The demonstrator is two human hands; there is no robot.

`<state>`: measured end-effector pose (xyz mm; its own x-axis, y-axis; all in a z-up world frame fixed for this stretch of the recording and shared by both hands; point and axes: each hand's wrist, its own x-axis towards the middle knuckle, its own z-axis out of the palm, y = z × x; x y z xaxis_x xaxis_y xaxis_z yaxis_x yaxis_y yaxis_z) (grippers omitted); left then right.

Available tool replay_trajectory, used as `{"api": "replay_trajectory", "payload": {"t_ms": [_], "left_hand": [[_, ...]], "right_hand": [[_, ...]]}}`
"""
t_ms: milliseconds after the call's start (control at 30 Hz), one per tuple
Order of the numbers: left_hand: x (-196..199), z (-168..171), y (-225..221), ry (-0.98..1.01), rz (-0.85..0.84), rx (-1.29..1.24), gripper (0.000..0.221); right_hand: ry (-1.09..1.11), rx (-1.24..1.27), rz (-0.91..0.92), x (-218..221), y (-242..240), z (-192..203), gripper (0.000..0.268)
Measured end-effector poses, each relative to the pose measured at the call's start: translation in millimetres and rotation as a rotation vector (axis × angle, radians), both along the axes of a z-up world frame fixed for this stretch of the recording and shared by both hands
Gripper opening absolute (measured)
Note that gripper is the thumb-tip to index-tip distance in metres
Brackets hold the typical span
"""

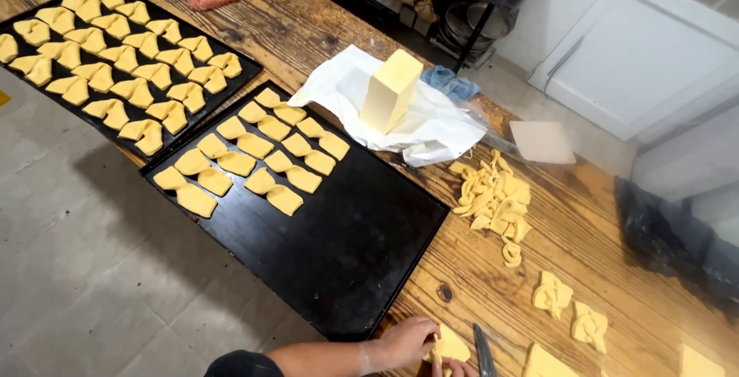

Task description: Cutting dough into rectangles and folding them into decorative pastry shapes on a wooden table

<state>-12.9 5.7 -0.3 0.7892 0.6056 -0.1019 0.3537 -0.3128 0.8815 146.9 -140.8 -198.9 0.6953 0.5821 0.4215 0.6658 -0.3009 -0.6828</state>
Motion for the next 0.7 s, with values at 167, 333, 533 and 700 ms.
{"api": "replay_trajectory", "payload": {"t_ms": [167,333,533,700], "left_hand": [[1.5,-12.7,4.3,-0.049,-0.003,-0.013,0.015],[4.2,-24.4,5.3,-0.124,-0.005,0.009,0.019],[2.0,-11.2,4.8,-0.039,-0.012,-0.014,0.01],[3.9,-19.3,3.2,-0.093,0.014,0.036,0.013]], "right_hand": [[-0.042,0.032,-0.053,-35.5,7.4,77.2,0.015],[-0.265,-0.157,-0.13,-50.1,9.3,117.9,0.02],[-0.334,-0.267,-0.154,-59.0,8.2,146.5,0.017],[0.026,-0.413,-0.142,-61.8,6.9,154.5,0.017]]}}
